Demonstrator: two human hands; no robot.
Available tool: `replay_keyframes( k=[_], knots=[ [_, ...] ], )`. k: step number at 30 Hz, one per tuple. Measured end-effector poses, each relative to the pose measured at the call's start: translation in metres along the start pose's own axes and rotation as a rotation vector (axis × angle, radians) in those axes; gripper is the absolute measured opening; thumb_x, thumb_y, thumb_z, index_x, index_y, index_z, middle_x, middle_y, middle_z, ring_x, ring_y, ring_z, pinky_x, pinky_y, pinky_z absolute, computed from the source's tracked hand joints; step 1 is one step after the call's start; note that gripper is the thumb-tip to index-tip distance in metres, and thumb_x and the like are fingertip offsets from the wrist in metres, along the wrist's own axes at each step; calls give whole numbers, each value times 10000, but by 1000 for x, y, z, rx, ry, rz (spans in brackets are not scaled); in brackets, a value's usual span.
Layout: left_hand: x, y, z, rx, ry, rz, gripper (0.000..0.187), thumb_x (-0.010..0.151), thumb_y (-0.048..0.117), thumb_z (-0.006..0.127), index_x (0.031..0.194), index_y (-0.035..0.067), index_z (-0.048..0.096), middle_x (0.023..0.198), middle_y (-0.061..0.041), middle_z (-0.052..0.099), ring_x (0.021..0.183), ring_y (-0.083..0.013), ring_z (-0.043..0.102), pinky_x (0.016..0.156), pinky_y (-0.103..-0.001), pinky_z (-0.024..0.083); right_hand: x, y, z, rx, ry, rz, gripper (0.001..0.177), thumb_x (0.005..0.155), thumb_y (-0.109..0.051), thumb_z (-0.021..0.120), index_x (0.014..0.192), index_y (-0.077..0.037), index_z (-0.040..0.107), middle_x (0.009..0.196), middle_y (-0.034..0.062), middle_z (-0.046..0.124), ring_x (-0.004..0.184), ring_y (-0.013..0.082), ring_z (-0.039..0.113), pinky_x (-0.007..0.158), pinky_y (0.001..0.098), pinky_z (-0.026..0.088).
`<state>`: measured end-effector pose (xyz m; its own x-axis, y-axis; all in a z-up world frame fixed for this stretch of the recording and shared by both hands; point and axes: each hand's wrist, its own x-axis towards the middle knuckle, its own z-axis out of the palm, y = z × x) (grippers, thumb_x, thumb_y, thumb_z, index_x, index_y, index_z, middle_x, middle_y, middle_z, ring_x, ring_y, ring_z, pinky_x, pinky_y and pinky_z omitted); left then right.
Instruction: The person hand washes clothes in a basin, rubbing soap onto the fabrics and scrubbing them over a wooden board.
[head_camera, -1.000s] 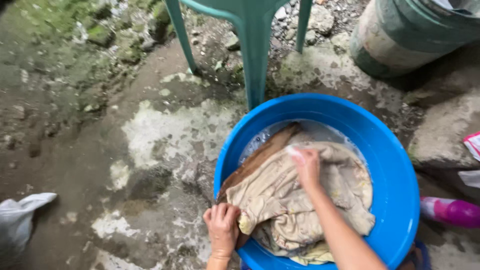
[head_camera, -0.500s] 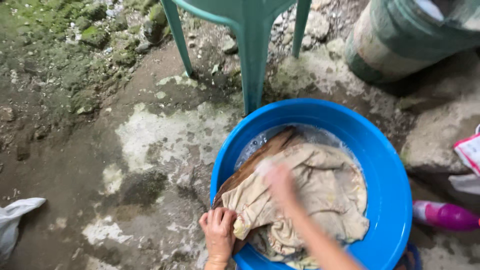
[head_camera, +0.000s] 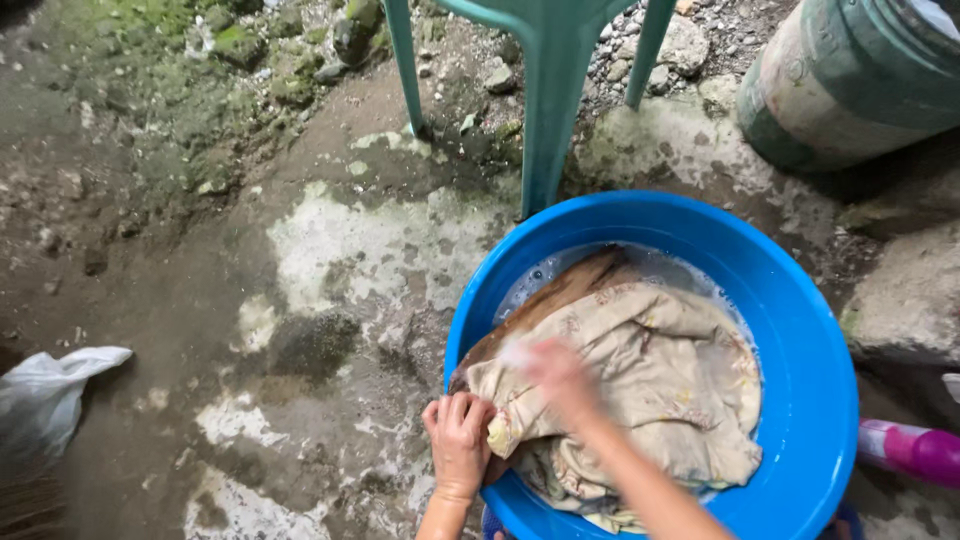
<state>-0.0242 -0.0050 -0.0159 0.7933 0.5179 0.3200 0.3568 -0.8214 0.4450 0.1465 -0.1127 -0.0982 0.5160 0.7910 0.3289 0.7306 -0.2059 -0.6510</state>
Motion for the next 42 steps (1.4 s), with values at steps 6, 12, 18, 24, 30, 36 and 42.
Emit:
replay_keyframes(
  k=[6,12,18,24,30,36,42],
  knots=[
    [1,8,-1,26,4,-24,94,795,150,717,873,156,665,917,-41,614,933,-264,581,915,-448,379,5,56,-16,537,86,1016,270,1043,-215,599,1191,-72,773,969,212,659,845,403,632,786,536,476],
    [17,8,-9,39,-83,67,106,796,152,731,875,145,660,884,-55,592,940,-274,581,902,-458,377,-22,39,-4,-14,54,328,242,898,-189,687,1108,-79,729,1109,147,666,1038,283,623,910,410,508],
    [98,27,69,-22,-253,99,456,719,202,790,1144,88,671,1221,-208,596,1119,-394,530,898,-497,445,-61,229,-126,-245,418,463,323,895,-220,788,1156,-35,748,1120,192,697,1040,366,673,930,440,527],
    [120,71,205,178,-170,201,638,591,345,783,1127,35,630,1241,-232,609,1201,-411,536,928,-553,447,-116,280,-104,68,343,826,611,864,-301,858,1307,16,579,1147,185,663,986,315,644,836,434,518],
    [103,74,225,182,-334,135,238,995,140,690,1221,105,620,1148,-120,668,1110,-295,644,962,-414,522,-62,188,-134,513,281,928,485,814,-198,841,1220,-64,615,1121,99,705,963,165,651,821,348,539],
    [136,59,137,-498,-576,-390,655,903,363,728,1393,-13,510,1102,-189,706,1014,-327,683,837,-435,546,-9,104,-241,679,407,500,471,923,-149,800,1322,-62,566,1208,48,677,1077,124,640,920,289,535],
    [105,63,75,-1227,-343,-944,544,917,388,673,1327,34,623,1241,-185,711,1100,-278,677,888,-419,566,-6,172,-189,119,242,484,420,888,-268,830,1235,-60,715,1113,85,727,991,199,684,885,360,541]
  ],
)
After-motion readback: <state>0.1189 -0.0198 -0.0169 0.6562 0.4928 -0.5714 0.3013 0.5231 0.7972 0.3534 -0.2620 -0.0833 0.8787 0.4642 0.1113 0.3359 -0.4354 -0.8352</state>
